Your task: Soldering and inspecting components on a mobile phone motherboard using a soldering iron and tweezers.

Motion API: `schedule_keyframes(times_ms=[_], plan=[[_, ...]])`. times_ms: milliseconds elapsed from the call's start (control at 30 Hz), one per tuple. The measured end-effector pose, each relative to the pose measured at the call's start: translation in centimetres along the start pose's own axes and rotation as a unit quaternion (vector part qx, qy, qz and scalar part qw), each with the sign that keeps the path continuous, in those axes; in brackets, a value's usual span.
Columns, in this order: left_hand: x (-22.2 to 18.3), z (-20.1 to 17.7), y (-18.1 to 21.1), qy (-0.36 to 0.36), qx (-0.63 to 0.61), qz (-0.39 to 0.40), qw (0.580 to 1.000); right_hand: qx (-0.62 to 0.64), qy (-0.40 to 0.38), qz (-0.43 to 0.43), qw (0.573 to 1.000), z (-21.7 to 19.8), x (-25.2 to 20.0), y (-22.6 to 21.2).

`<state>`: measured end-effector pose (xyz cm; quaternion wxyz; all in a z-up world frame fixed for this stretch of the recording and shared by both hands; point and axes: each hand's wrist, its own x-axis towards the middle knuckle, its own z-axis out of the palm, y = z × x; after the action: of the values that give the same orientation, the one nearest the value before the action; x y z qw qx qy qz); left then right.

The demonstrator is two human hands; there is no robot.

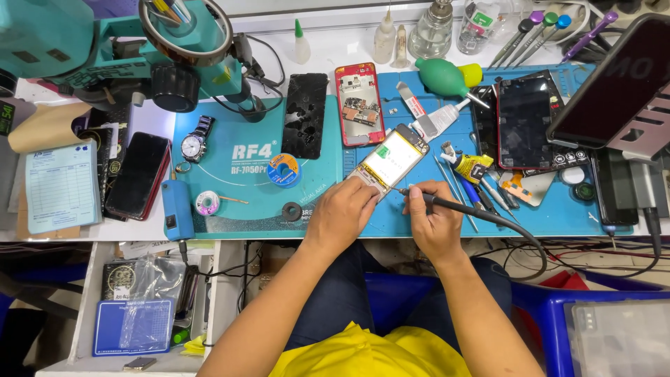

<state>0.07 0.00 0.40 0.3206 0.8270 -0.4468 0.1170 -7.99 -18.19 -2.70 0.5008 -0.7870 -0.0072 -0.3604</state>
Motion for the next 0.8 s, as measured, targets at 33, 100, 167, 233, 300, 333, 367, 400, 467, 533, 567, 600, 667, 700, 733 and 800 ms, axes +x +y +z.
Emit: schedule_keyframes(times_ms=[33, 100, 167, 233, 300, 333, 367, 400, 467, 533, 567, 600, 667, 700, 733, 800], plan=[[0.0, 0.0, 0.0, 0.0, 0.001, -0.001, 1.0, 0.004, -0.003, 0.005, 1.0, -0.1, -0.2, 0.3], [-0.2, 0.1, 0.1, -0.001, 0.001, -0.002, 1.0, 0.006, -0.006, 0.012, 1.0, -0.2, -0.4, 0.3], [-0.2, 0.1, 0.2, 0.023, 0.011, 0.004, 1.0, 0.01, 0.003, 0.01, 1.0, -0.1, -0.1, -0.2], [-0.4, 0.3, 0.1, 0.033, 0.004, 0.005, 0.999, 0.036, 0.017, 0.009, 0.999, 0.0, -0.2, 0.1], [-0.6, 0.3, 0.3, 0.041, -0.003, 0.002, 0.999, 0.063, 0.03, 0.011, 0.998, -0.1, -0.5, 0.5], [-0.6, 0.1, 0.4, 0.054, -0.016, 0.008, 0.998, 0.094, 0.056, 0.018, 0.994, -0.1, -0.6, 0.7], [-0.6, 0.0, 0.6, 0.068, -0.028, 0.014, 0.997, 0.125, 0.082, 0.025, 0.989, -0.1, -0.7, 0.9], [-0.4, -0.3, 0.7, 0.068, -0.027, 0.015, 0.997, 0.125, 0.083, 0.024, 0.988, -0.2, -0.8, 1.3], [0.0, -0.8, 1.1, 0.098, -0.042, 0.012, 0.994, 0.166, 0.112, 0.037, 0.979, -0.4, -1.1, 2.2], [0.5, -0.9, 1.1, 0.115, -0.025, 0.001, 0.993, 0.174, 0.125, 0.036, 0.976, -0.4, -1.2, 2.2], [0.8, -1.0, 1.1, 0.13, -0.009, -0.012, 0.991, 0.182, 0.137, 0.039, 0.973, -0.4, -1.2, 2.2], [1.3, -1.1, 1.4, 0.131, -0.009, -0.01, 0.991, 0.182, 0.139, 0.036, 0.973, -0.4, -1.2, 2.1], [2.3, -1.3, 1.9, 0.148, 0.041, 0.002, 0.988, 0.173, 0.154, 0.034, 0.972, -0.4, -1.1, 1.9], [2.6, -1.1, 2.2, 0.149, 0.041, 0.003, 0.988, 0.172, 0.154, 0.032, 0.972, -0.5, -1.1, 1.8], [3.0, -0.9, 2.3, 0.163, 0.053, 0.029, 0.985, 0.17, 0.16, 0.036, 0.972, -0.5, -1.1, 1.8], [3.3, -1.0, 3.1, 0.179, 0.07, 0.052, 0.98, 0.173, 0.162, 0.04, 0.971, -0.4, -1.0, 1.8]])
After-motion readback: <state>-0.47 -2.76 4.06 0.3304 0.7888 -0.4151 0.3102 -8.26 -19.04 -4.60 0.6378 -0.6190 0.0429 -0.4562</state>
